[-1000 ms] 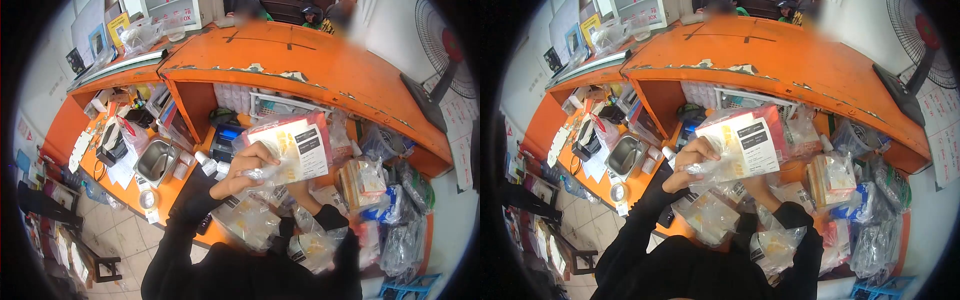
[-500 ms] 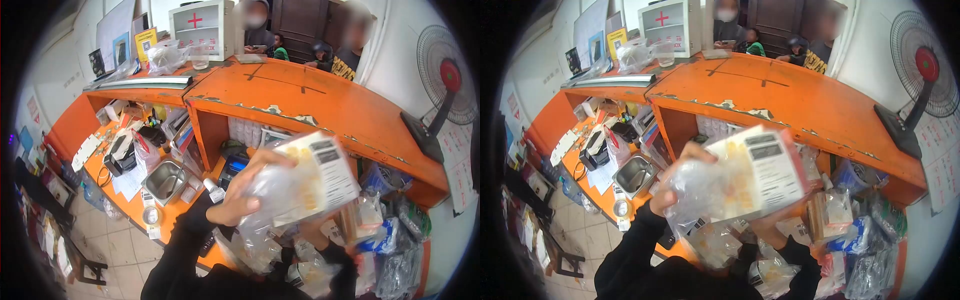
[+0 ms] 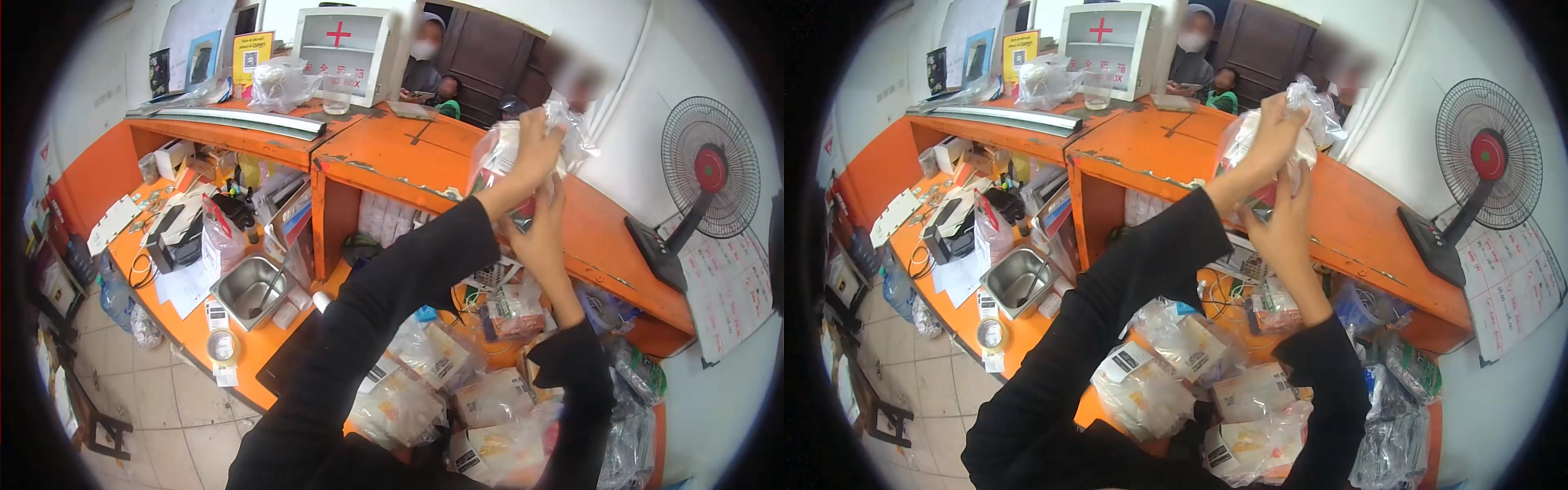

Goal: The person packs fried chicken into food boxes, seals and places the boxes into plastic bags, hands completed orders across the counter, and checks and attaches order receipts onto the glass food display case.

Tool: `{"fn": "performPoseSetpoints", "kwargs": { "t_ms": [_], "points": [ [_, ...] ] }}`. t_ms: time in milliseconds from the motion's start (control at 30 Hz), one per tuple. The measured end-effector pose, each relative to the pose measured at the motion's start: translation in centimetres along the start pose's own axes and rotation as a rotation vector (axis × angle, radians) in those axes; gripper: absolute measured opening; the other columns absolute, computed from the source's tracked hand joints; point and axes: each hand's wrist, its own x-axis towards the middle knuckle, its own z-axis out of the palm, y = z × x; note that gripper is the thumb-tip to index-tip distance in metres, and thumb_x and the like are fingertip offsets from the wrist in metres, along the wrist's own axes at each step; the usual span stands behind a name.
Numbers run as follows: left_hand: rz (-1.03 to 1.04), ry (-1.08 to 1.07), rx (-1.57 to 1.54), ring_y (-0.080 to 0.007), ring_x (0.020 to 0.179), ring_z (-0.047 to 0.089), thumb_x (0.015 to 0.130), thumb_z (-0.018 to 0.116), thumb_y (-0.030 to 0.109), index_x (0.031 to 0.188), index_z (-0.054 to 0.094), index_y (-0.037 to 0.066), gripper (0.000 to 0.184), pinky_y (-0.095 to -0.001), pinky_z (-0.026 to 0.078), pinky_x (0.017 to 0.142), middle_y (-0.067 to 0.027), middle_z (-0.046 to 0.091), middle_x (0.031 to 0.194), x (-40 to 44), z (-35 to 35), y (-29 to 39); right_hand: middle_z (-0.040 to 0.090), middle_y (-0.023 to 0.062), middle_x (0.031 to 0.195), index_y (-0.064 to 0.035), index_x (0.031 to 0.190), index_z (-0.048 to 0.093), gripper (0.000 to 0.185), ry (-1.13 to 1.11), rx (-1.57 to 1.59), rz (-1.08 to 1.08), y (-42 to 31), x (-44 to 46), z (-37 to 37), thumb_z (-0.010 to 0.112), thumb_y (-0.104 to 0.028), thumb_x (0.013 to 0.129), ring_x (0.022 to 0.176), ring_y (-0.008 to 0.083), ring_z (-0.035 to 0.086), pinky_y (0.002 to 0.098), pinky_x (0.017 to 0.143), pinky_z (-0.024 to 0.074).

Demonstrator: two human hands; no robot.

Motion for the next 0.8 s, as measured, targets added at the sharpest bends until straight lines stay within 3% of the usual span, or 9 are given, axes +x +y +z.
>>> {"fn": "performPoseSetpoints", "kwargs": {
  "t_ms": [100, 233, 333, 400, 467, 567, 667, 700, 800],
  "points": [
    [-0.245, -0.357, 0.012, -0.0222, 0.090, 0.038, 0.074, 0.047, 0.027, 0.092, 0.045, -0.003, 0.034, -0.0291, 0.029, 0.079, -0.0149, 0.039, 0.097, 1.0, -3.5, 2.3, 0.014, 0.0254, 0.118, -0.0025, 0.115, 0.029, 0.064, -0.064, -0.056, 0.035, 1.9, 1.8, 1.5, 0.062, -0.020, 0.063, 0.109, 0.0393, 0.022, 0.0402, 0.088, 0.0257],
    [0.153, -0.471, 0.236, -0.0211, 0.092, 0.043, 0.079, 0.040, 0.034, 0.097, 0.048, -0.001, 0.041, -0.0272, 0.031, 0.081, -0.0141, 0.048, 0.094, 1.2, -10.5, 0.7, 0.010, 0.0252, 0.121, -0.0084, 0.117, 0.029, 0.065, -0.146, -0.067, 0.017, 6.6, 4.2, 5.4, 0.062, -0.021, 0.063, 0.110, 0.0413, 0.020, 0.0400, 0.089, 0.0247],
    [0.016, -0.545, 0.462, -0.0255, 0.091, 0.045, 0.079, 0.040, 0.032, 0.098, 0.047, -0.001, 0.039, -0.0293, 0.033, 0.080, -0.0165, 0.048, 0.094, 0.1, -16.1, -0.9, 0.004, 0.0240, 0.123, -0.0093, 0.120, 0.021, 0.069, -0.282, -0.198, 0.109, 7.6, 7.0, 8.8, 0.059, -0.026, 0.065, 0.112, 0.0403, 0.017, 0.0397, 0.091, 0.0226],
    [0.045, -0.627, 0.990, -0.0294, 0.082, 0.047, 0.075, 0.045, 0.028, 0.087, 0.053, 0.001, 0.031, -0.0336, 0.037, 0.073, -0.0168, 0.050, 0.084, -0.4, -18.6, -3.1, 0.001, 0.0234, 0.124, -0.0086, 0.122, 0.017, 0.071, -0.390, -0.294, 0.217, 8.4, 9.3, 11.4, 0.057, -0.029, 0.066, 0.113, 0.0396, 0.014, 0.0393, 0.091, 0.0211],
    [0.073, -0.591, 0.891, -0.0296, 0.081, 0.047, 0.074, 0.045, 0.028, 0.083, 0.053, 0.001, 0.030, -0.0344, 0.037, 0.072, -0.0167, 0.050, 0.082, -0.7, -18.2, -3.1, -0.012, 0.0210, 0.126, -0.0222, 0.125, 0.001, 0.077, -0.589, -0.327, 0.351, 9.9, 11.9, 13.9, 0.053, -0.033, 0.068, 0.112, 0.0433, 0.015, 0.0414, 0.091, 0.0214],
    [0.047, -0.572, 0.844, -0.0293, 0.079, 0.048, 0.073, 0.047, 0.028, 0.078, 0.054, 0.001, 0.028, -0.0351, 0.038, 0.069, -0.0160, 0.051, 0.079, -1.1, -17.5, -1.8, -0.016, 0.0155, 0.127, -0.0286, 0.123, -0.004, 0.081, -0.588, -0.345, 0.374, 11.8, 14.3, 17.7, 0.054, -0.035, 0.067, 0.112, 0.0440, 0.015, 0.0464, 0.089, 0.0219],
    [-0.028, -0.566, 0.891, -0.0288, 0.076, 0.050, 0.072, 0.048, 0.028, 0.076, 0.055, 0.001, 0.028, -0.0351, 0.039, 0.067, -0.0150, 0.052, 0.077, -1.2, -17.4, -2.0, -0.015, 0.0076, 0.129, -0.0333, 0.122, -0.005, 0.078, -0.665, -0.471, 0.521, 10.0, 15.8, 18.1, 0.052, -0.037, 0.068, 0.112, 0.0415, 0.019, 0.0522, 0.085, 0.0225],
    [-0.047, -0.535, 0.879, -0.0288, 0.075, 0.050, 0.072, 0.049, 0.028, 0.077, 0.055, 0.001, 0.028, -0.0351, 0.040, 0.066, -0.0146, 0.052, 0.076, -1.2, -17.4, -2.1, -0.014, 0.0033, 0.129, -0.0307, 0.123, -0.006, 0.071, -0.713, -0.627, 0.530, 8.9, 16.1, 17.9, 0.044, -0.040, 0.073, 0.112, 0.0332, 0.025, 0.0520, 0.085, 0.0239],
    [-0.078, -0.511, 0.876, -0.0288, 0.072, 0.052, 0.072, 0.048, 0.026, 0.078, 0.055, 0.001, 0.026, -0.0349, 0.041, 0.064, -0.0150, 0.053, 0.074, -1.2, -17.5, -2.0, -0.011, 0.0044, 0.130, -0.0283, 0.124, 0.000, 0.062, -0.669, -0.679, 0.416, 8.7, 15.3, 17.8, 0.038, -0.039, 0.076, 0.111, 0.0333, 0.026, 0.0483, 0.087, 0.0252]
  ]
}}
